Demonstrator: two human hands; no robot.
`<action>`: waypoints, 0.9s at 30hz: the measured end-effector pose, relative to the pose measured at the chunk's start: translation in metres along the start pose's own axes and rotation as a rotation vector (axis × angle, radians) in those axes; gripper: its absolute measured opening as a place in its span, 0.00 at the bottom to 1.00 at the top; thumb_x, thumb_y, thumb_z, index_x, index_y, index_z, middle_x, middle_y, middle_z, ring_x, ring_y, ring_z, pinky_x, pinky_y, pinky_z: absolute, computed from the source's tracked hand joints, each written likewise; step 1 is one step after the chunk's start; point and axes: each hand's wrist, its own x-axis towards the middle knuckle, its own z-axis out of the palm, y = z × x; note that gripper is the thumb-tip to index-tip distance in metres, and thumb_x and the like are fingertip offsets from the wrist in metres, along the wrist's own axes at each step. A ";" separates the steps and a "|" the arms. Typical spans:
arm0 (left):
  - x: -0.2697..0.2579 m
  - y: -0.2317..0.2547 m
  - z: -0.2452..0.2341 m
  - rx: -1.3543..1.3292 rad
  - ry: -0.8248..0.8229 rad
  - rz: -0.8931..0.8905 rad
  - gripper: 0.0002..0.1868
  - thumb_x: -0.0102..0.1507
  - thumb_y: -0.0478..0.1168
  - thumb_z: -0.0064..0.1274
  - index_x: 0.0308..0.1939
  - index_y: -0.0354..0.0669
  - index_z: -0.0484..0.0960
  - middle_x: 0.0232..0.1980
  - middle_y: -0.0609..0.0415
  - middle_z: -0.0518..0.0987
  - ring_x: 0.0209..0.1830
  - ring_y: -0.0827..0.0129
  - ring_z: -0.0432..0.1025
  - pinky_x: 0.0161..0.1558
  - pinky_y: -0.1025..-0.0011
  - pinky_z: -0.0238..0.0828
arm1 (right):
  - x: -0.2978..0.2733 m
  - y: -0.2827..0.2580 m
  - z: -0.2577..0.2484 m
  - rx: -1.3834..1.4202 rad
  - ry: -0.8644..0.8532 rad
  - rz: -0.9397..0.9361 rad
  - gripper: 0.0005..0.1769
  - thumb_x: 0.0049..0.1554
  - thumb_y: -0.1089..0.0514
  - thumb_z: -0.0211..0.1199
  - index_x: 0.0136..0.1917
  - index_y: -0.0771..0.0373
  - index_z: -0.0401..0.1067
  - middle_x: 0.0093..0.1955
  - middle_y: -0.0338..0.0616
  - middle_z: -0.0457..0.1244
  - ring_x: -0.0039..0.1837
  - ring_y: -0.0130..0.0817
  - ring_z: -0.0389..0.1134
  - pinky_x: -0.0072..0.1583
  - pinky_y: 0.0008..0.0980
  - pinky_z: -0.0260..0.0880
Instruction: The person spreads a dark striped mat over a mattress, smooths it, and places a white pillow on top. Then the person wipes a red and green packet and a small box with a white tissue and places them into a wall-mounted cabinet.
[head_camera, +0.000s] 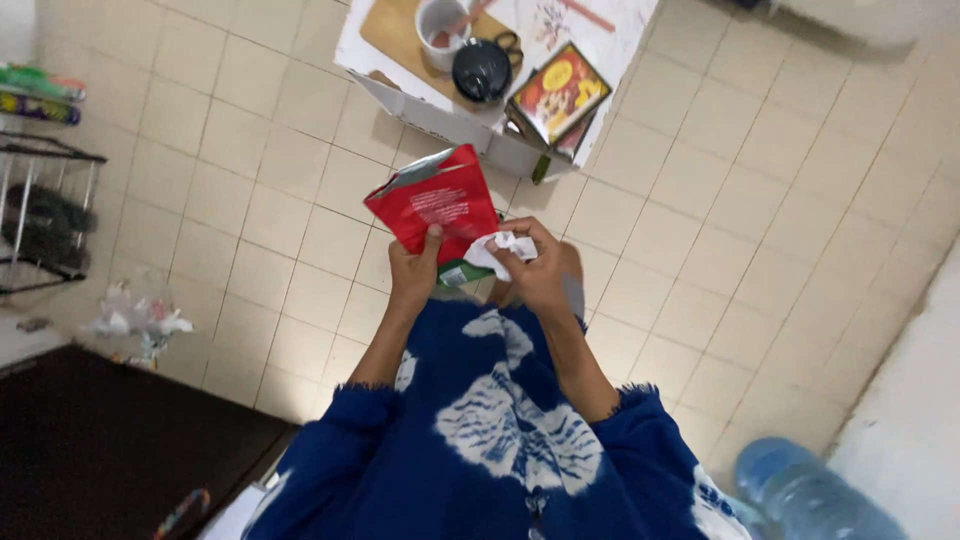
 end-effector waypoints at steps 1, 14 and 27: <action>0.003 -0.013 0.000 0.001 -0.035 0.022 0.18 0.71 0.53 0.51 0.31 0.50 0.79 0.25 0.59 0.77 0.26 0.78 0.69 0.38 0.76 0.64 | -0.001 0.029 -0.002 0.041 0.023 -0.030 0.12 0.51 0.69 0.73 0.49 0.65 0.77 0.36 0.40 0.65 0.42 0.22 0.63 0.47 0.24 0.62; 0.060 -0.174 -0.070 0.049 -0.384 0.118 0.14 0.70 0.49 0.56 0.49 0.42 0.83 0.43 0.48 0.84 0.43 0.66 0.76 0.54 0.61 0.69 | -0.003 0.163 0.054 0.063 0.243 -0.182 0.19 0.46 0.70 0.74 0.52 0.67 0.76 0.42 0.44 0.68 0.48 0.28 0.66 0.53 0.31 0.65; 0.169 -0.211 -0.151 0.093 -0.413 0.050 0.19 0.70 0.52 0.54 0.28 0.49 0.80 0.24 0.61 0.76 0.26 0.78 0.68 0.39 0.74 0.64 | 0.050 0.174 0.156 -0.074 0.308 -0.218 0.07 0.55 0.72 0.66 0.48 0.67 0.76 0.40 0.46 0.68 0.45 0.29 0.67 0.52 0.33 0.67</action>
